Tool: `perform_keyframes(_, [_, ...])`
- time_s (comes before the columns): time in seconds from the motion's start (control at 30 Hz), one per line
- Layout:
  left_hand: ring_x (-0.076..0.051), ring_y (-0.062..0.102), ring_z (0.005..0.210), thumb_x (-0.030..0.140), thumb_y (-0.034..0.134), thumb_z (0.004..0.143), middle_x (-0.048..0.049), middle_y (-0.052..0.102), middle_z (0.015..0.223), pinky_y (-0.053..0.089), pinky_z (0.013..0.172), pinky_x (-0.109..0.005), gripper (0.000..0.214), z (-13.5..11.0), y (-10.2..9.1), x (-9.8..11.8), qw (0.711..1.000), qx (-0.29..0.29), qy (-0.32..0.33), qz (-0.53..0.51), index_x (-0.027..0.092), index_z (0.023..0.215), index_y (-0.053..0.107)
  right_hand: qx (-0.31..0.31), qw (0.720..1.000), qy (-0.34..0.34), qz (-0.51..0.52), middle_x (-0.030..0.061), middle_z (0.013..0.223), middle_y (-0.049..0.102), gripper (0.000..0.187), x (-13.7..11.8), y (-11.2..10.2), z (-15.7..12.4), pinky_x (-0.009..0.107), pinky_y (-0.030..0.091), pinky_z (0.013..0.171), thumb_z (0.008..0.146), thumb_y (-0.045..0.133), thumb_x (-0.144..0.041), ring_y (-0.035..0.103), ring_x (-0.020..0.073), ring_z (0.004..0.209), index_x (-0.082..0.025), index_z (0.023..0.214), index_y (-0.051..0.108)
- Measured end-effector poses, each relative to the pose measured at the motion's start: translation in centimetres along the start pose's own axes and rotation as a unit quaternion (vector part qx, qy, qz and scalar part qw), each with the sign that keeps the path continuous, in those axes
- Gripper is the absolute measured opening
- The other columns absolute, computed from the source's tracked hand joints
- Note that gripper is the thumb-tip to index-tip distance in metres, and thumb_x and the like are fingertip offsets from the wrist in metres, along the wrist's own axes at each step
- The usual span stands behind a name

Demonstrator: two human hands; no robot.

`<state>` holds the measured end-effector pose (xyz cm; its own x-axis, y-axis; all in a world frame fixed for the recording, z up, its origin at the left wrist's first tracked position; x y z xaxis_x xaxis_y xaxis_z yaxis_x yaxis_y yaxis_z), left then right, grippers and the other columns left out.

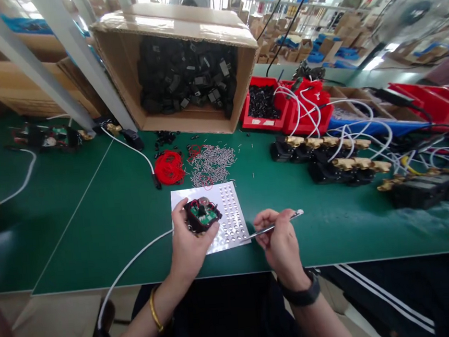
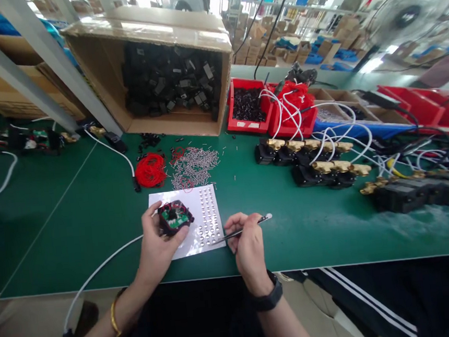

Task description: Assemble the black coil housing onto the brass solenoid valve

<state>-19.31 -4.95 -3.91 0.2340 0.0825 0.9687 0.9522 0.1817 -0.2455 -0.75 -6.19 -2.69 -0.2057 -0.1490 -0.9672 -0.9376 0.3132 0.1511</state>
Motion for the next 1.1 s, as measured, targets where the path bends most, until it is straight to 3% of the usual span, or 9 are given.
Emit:
perform_keyframes(0.07, [-0.026, 0.058, 0.096, 0.048, 0.067, 0.066, -0.0101, 0.056, 0.108, 0.05, 0.081, -0.037, 0.068, 1.1, -1.0, 0.2, 0.995, -0.055, -0.041, -0.07, 0.019, 0.119, 0.036, -0.023, 0.999, 0.04, 0.024, 0.0007, 0.05, 0.053, 0.065, 0.9, 0.5, -0.1, 0.019, 0.03, 0.034, 0.083, 0.027, -0.071, 0.044, 0.0093, 0.038, -0.016, 0.071, 0.058])
perform_keyframes(0.17, [-0.024, 0.059, 0.086, 0.057, 0.064, 0.063, -0.0075, 0.058, 0.101, 0.05, 0.068, -0.031, 0.064, 2.4, -3.2, 0.7, 0.962, -0.242, -0.064, -0.111, 0.018, 0.111, 0.046, -0.054, 0.997, 0.052, 0.005, 0.0055, 0.065, 0.065, 0.045, 2.0, 0.8, 0.0, 0.024, 0.048, 0.047, 0.078, 0.054, -0.061, 0.06, 0.0149, 0.053, -0.016, 0.081, 0.056])
perform_keyframes(0.27, [-0.026, 0.056, 0.094, 0.049, 0.069, 0.062, -0.0065, 0.057, 0.108, 0.048, 0.08, -0.033, 0.054, 2.3, -4.5, 1.3, 0.919, -0.394, -0.004, -0.017, 0.019, 0.104, 0.055, -0.059, 0.996, 0.027, -0.054, 0.0032, 0.063, 0.065, 0.034, 2.8, 0.9, 0.4, 0.027, 0.051, 0.053, 0.071, 0.072, -0.044, 0.061, 0.0155, 0.054, -0.016, 0.081, 0.055])
perform_keyframes(0.43, [-0.031, 0.037, 0.125, 0.047, 0.074, 0.061, -0.0074, 0.04, 0.139, 0.032, 0.104, -0.04, 0.057, 1.6, -3.6, 1.7, 0.861, -0.497, 0.055, 0.088, 0.022, 0.109, 0.058, -0.005, 0.995, -0.008, -0.095, 0.0053, 0.065, 0.067, 0.029, 3.3, 1.2, 0.3, 0.027, 0.053, 0.052, 0.076, 0.066, -0.043, 0.063, 0.0167, 0.055, -0.015, 0.079, 0.057])
perform_keyframes(0.57, [-0.031, 0.036, 0.127, 0.047, 0.072, 0.065, -0.0066, 0.036, 0.142, 0.028, 0.107, -0.043, 0.078, 1.9, -3.2, 1.6, 0.846, -0.515, 0.05, 0.127, 0.025, 0.133, 0.041, 0.003, 0.992, -0.02, -0.122, 0.0053, 0.065, 0.067, 0.025, 3.3, 1.4, 0.1, 0.027, 0.053, 0.054, 0.079, 0.064, -0.04, 0.063, 0.017, 0.056, -0.015, 0.078, 0.058])
perform_keyframes(0.67, [-0.031, 0.038, 0.126, 0.044, 0.072, 0.066, -0.006, 0.036, 0.142, 0.029, 0.106, -0.043, 0.084, 1.9, -3.3, 1.4, 0.851, -0.511, 0.041, 0.114, 0.025, 0.138, 0.032, -0.018, 0.989, -0.029, -0.142, 0.0057, 0.066, 0.067, 0.023, 3.2, 1.2, 0.2, 0.026, 0.052, 0.054, 0.081, 0.062, -0.038, 0.064, 0.017, 0.058, -0.015, 0.077, 0.058])
perform_keyframes(0.8, [-0.032, 0.04, 0.124, 0.044, 0.071, 0.067, -0.0078, 0.037, 0.141, 0.032, 0.105, -0.043, 0.084, 1.7, -3.3, 1.3, 0.865, -0.495, 0.034, 0.074, 0.022, 0.138, 0.032, -0.048, 0.989, -0.028, -0.14, 0.0054, 0.064, 0.067, 0.024, 3.0, 1.0, 0.3, 0.027, 0.053, 0.054, 0.081, 0.062, -0.038, 0.064, 0.0171, 0.057, -0.016, 0.075, 0.057])
perform_keyframes(1.03, [-0.03, 0.043, 0.122, 0.042, 0.071, 0.067, -0.0075, 0.04, 0.14, 0.032, 0.105, -0.041, 0.083, 1.9, -3.1, 1.1, 0.864, -0.498, 0.012, 0.065, 0.023, 0.138, 0.032, -0.071, 0.99, -0.004, -0.124, 0.0056, 0.064, 0.066, 0.027, 3.1, 0.7, 0.4, 0.027, 0.052, 0.056, 0.08, 0.061, -0.041, 0.064, 0.0175, 0.058, -0.016, 0.076, 0.056])
perform_keyframes(1.1, [-0.03, 0.042, 0.123, 0.043, 0.072, 0.064, -0.0065, 0.039, 0.141, 0.032, 0.105, -0.04, 0.079, 1.9, -3.2, 0.8, 0.864, -0.5, 0.01, 0.055, 0.023, 0.134, 0.04, -0.076, 0.987, -0.011, -0.141, 0.0058, 0.065, 0.066, 0.026, 3.2, 0.7, 0.5, 0.027, 0.051, 0.057, 0.081, 0.06, -0.041, 0.064, 0.0175, 0.059, -0.016, 0.076, 0.055])
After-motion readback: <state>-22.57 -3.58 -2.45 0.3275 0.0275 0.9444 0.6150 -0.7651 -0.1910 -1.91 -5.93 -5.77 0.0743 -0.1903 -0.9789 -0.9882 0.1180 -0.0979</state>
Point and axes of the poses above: each hand's wrist, its own z-axis towards the middle knuckle, its own y-axis out of the palm, x = y × z, the point moved 1 cm from there along z, towards the middle knuckle
